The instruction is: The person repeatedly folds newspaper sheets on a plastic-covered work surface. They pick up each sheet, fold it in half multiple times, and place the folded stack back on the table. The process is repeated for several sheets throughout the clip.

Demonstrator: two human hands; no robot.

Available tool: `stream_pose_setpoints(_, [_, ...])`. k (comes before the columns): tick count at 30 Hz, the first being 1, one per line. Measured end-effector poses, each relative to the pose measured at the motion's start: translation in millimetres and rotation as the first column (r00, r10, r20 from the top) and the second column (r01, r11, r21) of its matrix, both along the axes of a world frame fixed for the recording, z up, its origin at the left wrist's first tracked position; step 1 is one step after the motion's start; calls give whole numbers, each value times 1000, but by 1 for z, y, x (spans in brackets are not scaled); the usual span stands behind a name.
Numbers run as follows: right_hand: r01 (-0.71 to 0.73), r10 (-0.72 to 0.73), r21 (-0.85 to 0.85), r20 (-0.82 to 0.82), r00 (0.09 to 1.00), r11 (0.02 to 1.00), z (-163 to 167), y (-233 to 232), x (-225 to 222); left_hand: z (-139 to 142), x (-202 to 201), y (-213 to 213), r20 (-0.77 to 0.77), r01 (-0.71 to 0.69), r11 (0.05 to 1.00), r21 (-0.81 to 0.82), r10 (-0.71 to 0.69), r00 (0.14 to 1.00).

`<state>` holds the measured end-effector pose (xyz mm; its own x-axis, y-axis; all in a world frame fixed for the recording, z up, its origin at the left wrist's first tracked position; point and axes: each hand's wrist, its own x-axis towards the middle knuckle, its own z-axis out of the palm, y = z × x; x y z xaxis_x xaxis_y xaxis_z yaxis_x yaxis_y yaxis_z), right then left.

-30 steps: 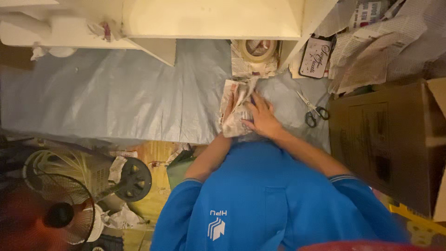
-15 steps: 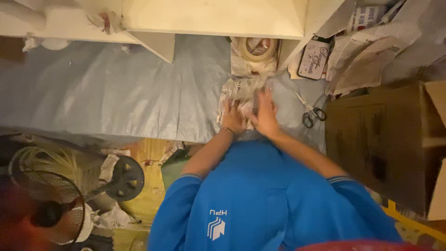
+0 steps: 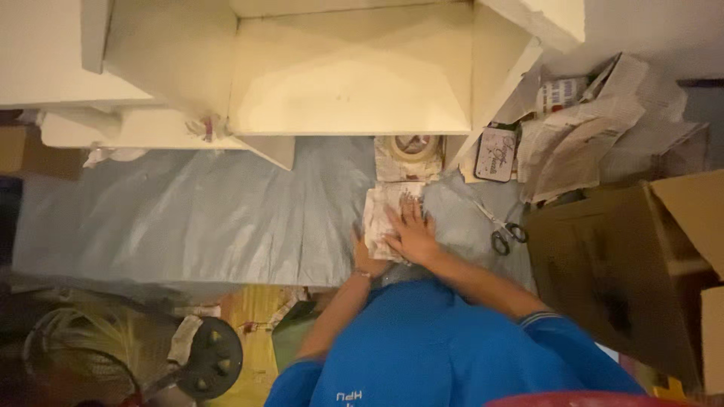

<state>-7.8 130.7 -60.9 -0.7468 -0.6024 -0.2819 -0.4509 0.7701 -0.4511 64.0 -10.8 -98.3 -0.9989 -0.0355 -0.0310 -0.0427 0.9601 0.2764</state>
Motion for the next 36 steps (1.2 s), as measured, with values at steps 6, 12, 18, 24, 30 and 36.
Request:
stream_pose_setpoints(6, [6,-11,176,29,1000,984,1,-18,9,1,51,-38,-140,50,951,306,-7,990])
stream_pose_setpoints(12, [-5,18,122,-101,995,992,-24,-24,13,27,48,-32,20,325,936,133,-331,943])
stream_pose_setpoints(18, [-337,340,51,-135,931,940,-13,46,7,35,32,-28,218,283,959,27,-282,934])
stream_pose_setpoints(24, [-482,486,141,11,874,865,3,84,20,35,34,-32,318,304,952,40,-300,899])
stream_pose_setpoints(30, [-409,348,-106,-359,866,907,-29,64,32,21,33,-40,255,257,960,113,-278,926])
stream_pose_setpoints(36, [-217,155,-129,-378,913,968,-35,57,34,7,45,-33,150,189,979,78,-199,969])
